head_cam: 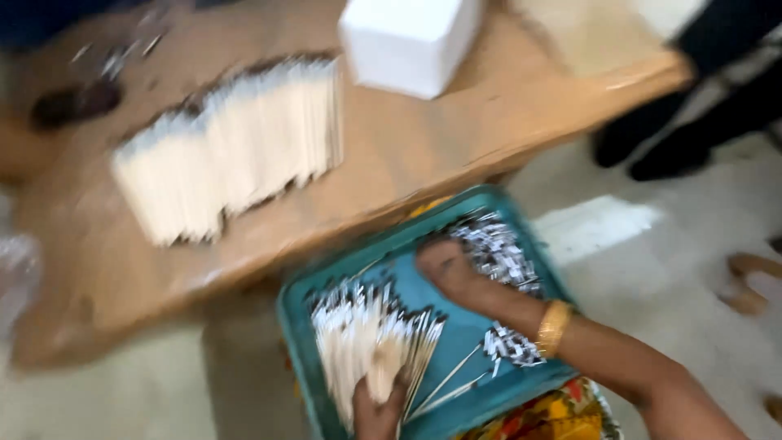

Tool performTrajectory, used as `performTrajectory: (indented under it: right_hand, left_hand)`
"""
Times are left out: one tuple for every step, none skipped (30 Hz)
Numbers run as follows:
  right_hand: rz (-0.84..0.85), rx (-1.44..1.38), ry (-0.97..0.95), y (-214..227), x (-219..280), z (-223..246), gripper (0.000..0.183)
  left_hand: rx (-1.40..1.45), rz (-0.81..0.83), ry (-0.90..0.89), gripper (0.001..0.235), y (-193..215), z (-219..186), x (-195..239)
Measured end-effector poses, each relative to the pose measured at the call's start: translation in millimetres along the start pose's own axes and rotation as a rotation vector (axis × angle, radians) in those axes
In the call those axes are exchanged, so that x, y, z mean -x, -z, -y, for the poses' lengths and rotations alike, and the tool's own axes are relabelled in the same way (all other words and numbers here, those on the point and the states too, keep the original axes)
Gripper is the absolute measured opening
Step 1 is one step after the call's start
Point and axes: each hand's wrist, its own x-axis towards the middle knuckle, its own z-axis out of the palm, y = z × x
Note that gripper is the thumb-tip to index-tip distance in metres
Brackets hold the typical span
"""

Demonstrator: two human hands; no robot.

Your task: The recorder is sorting thin wooden sticks and attaching small metal tips to them in a manufacturing facility.

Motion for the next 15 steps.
performTrajectory:
  right_hand:
    - [-0.045, 0.033, -0.005, 7, -13, 24, 0.026]
    - [0.142, 0.568, 0.127, 14, -27, 48, 0.011]
    - [0.359, 1.09, 0.237, 14, -39, 72, 0.005]
    - [0.337, 1.113, 0.211, 29, -39, 82, 0.005]
    - [0.216, 0.991, 0.355, 39, -42, 92, 0.017]
    - [0.095, 0.865, 0.496, 46, -45, 101, 0.03]
    - [0.092, 0.872, 0.492, 49, -44, 96, 0.03]
    - [0.164, 0.912, 0.356, 51, -43, 90, 0.037]
    - [0.239, 0.943, 0.219, 51, -41, 85, 0.043]
    - [0.24, 0.944, 0.215, 59, -41, 100, 0.043]
    - [0.161, 0.906, 0.137, 63, -42, 115, 0.04]
    - [0.082, 0.868, 0.058, 66, -45, 130, 0.037]
    - [0.103, 0.844, 0.073, 71, -38, 137, 0.037]
    - [0.073, 0.507, -0.109, 74, -32, 144, 0.024]
    - [0.072, 0.161, -0.289, 73, -27, 150, 0.019]
  left_hand:
    - [-0.007, 0.053, -0.018, 0.036, -10, -5, -13]
    - [0.035, 0.131, 0.002, 0.036, -20, -9, -26]
    - [0.075, 0.192, 0.03, 0.036, -29, -12, -33]
    - [0.114, 0.254, 0.061, 0.036, -35, -14, -41]
    - [0.156, 0.297, 0.094, 0.036, -39, -16, -46]
    - [0.196, 0.34, 0.128, 0.036, -41, -16, -53]
    - [0.241, 0.372, 0.168, 0.037, -43, -16, -54]
    - [0.286, 0.404, 0.209, 0.037, -45, -15, -57]
    - [0.331, 0.431, 0.253, 0.037, -45, -13, -56]
    - [0.376, 0.457, 0.297, 0.037, -45, -11, -56]
    - [0.423, 0.471, 0.34, 0.037, -42, -9, -56]
    - [0.47, 0.486, 0.383, 0.037, -37, -6, -56]
    - [0.525, 0.476, 0.424, 0.037, -27, -2, -50]
    - [0.581, 0.466, 0.463, 0.038, -15, 3, -45]
    - [0.649, 0.434, 0.501, 0.038, -1, 9, -33]
